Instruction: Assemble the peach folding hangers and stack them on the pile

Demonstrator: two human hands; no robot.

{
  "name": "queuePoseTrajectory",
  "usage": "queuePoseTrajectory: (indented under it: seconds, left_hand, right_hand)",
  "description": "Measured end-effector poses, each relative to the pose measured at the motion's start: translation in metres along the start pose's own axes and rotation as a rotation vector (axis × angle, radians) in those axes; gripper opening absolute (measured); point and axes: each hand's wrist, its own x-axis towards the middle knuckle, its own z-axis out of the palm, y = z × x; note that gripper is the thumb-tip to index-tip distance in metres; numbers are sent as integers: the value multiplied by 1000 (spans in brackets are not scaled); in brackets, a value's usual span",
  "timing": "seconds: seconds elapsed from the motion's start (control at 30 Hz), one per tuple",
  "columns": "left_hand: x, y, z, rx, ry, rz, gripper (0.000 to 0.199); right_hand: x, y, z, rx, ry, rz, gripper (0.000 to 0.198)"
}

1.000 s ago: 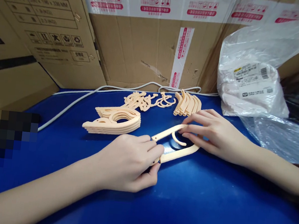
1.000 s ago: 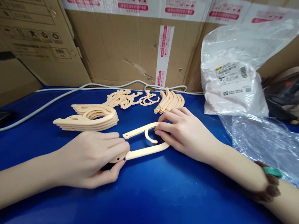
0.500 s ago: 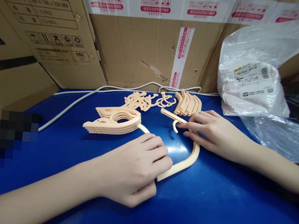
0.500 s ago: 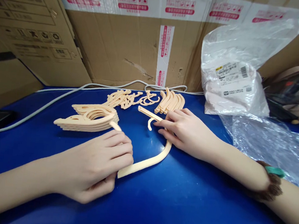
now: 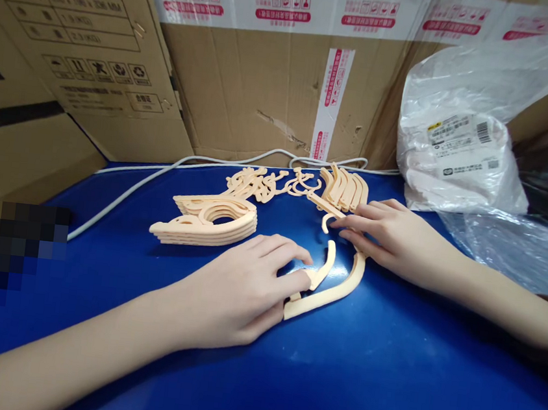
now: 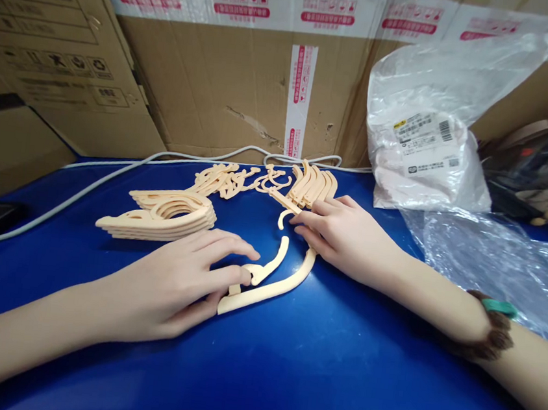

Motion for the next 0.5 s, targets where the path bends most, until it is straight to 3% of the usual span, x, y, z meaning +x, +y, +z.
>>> queuePoseTrajectory:
  seconds: [0.2, 0.5]
  left_hand:
    - [0, -5, 3, 122, -12, -31, 29]
    - [0, -5, 5, 335, 86, 8, 28]
  right_hand:
    - [0, 2, 1, 41, -22, 3, 36]
    - [1, -3, 1, 81, -4, -20, 33]
